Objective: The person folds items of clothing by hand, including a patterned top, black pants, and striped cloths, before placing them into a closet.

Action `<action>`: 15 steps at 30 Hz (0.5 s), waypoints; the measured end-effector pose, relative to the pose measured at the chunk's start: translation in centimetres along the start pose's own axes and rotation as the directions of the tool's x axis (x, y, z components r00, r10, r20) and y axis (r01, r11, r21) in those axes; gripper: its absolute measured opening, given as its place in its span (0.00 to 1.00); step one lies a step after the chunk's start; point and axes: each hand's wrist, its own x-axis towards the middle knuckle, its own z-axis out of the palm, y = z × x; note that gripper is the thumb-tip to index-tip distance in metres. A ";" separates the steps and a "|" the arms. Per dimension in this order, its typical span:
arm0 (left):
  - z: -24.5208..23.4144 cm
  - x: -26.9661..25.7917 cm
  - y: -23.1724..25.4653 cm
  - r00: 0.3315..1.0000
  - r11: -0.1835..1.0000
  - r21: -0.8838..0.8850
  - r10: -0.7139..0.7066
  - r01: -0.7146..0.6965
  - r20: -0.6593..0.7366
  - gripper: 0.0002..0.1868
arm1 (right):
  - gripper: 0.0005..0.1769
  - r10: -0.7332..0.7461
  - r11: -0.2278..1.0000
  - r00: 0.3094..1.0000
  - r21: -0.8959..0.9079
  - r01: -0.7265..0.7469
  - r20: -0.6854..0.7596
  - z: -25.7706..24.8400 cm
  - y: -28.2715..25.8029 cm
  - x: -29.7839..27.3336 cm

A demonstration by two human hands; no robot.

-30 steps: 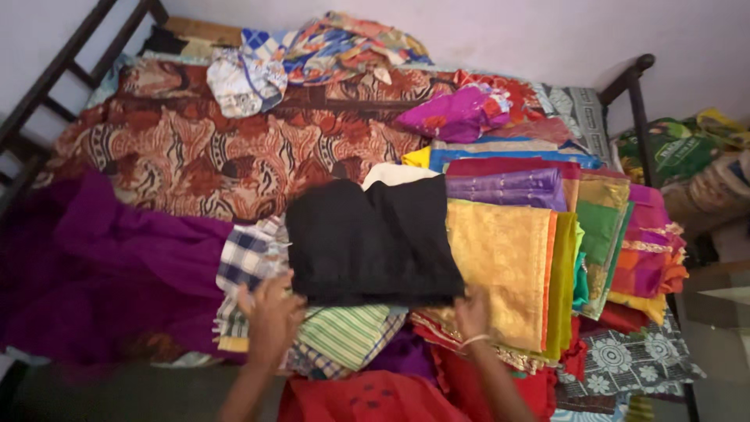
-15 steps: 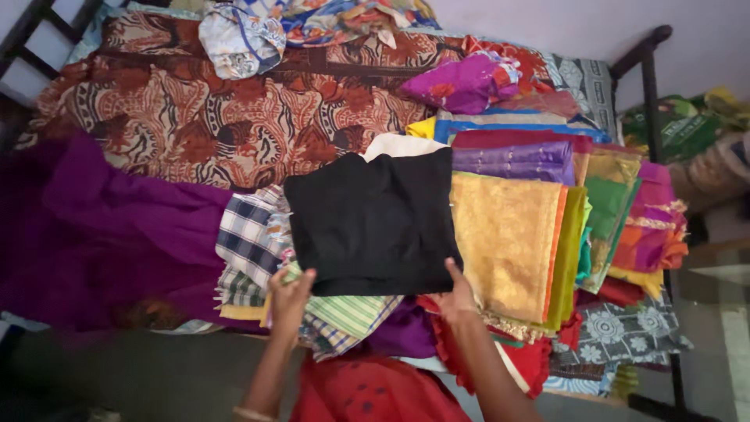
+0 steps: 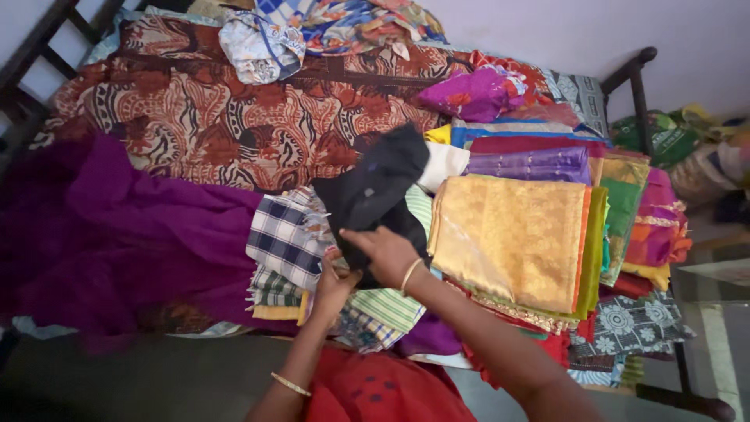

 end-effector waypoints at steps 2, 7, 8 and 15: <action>-0.1 0.3 -0.3 0.998 0.985 -0.167 -0.055 0.055 0.005 0.38 | 0.48 -0.086 0.996 0.995 -0.020 0.086 -0.053 2.0 -1.0 -0.2; -0.5 0.1 1.2 0.989 0.901 -0.407 -0.129 0.150 0.078 0.34 | 0.47 -0.065 0.997 0.997 0.025 0.067 -0.049 3.5 -0.7 -1.7; -0.5 0.1 1.5 0.980 0.863 -0.464 -0.168 0.200 0.110 0.33 | 0.47 -0.054 0.998 0.997 0.032 0.055 -0.048 3.4 -0.5 -2.0; 0.7 0.8 1.2 0.994 0.892 -0.440 -0.082 0.105 0.072 0.37 | 0.51 -0.045 0.996 0.988 -0.085 0.033 -0.146 6.2 5.1 -3.6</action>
